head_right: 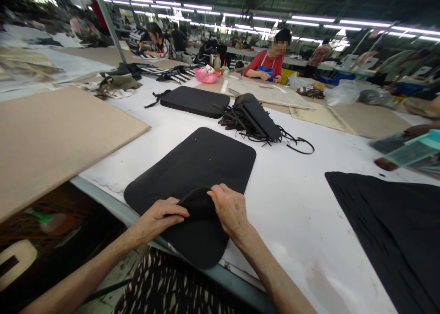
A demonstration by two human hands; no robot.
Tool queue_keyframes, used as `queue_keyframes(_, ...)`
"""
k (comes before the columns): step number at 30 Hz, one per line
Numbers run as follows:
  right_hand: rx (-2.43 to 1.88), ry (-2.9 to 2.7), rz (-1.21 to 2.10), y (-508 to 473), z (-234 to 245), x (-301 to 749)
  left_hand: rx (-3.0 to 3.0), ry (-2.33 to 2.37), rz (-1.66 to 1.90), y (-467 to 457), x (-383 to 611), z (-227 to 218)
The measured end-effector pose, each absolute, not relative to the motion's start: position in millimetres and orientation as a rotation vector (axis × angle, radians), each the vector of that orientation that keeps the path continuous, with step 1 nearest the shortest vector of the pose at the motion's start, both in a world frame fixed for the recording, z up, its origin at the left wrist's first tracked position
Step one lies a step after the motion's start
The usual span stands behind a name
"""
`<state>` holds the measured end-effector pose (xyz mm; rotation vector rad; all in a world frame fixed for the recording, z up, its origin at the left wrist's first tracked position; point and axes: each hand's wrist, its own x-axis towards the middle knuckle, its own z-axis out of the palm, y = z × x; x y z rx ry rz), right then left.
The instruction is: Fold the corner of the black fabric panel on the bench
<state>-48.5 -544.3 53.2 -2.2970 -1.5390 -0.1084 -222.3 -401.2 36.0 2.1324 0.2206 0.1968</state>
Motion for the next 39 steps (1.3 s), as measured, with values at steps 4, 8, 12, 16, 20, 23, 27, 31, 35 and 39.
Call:
queue_keyframes(4, -2.266, -1.335, -0.194, -574, 57, -53, 2.078, 0.256, 0.261, -403, -220, 33)
queue_keyframes(8, -2.112, -1.491, 0.201, -608, 56, -70, 2.057, 0.267, 0.280, -403, -221, 31)
queue_keyframes(12, -2.123, -1.599, 0.487, -618, 50, -84, 2.068, 0.271, 0.276, -404, -221, 32)
queue_keyframes(16, -2.177, -1.510, 0.526, -613, 44, -85, 2.079, 0.244, 0.270, -405, -221, 34)
queue_keyframes(20, -2.168, -1.497, 0.510, -609, 42, -82, 2.094, 0.197, 0.254, -405, -221, 36)
queue_keyframes(23, -2.135, -1.484, 0.494, -608, 45, -81, 2.104, 0.163, 0.236, -404, -221, 37)
queue_keyframes(27, -2.114, -1.484, 0.398, -604, 49, -79, 2.118, 0.119, 0.224, -403, -222, 43)
queue_keyframes(31, -2.143, -1.449, 0.276, -595, 52, -77, 2.167, 0.087, 0.185, -402, -223, 48)
queue_keyframes(35, -2.182, -1.402, 0.190, -585, 53, -78, 2.181, 0.114, 0.192, -401, -221, 46)
queue_keyframes(39, -2.146, -1.363, 0.057, -589, 49, -74, 2.103, 0.151, 0.187, -401, -220, 44)
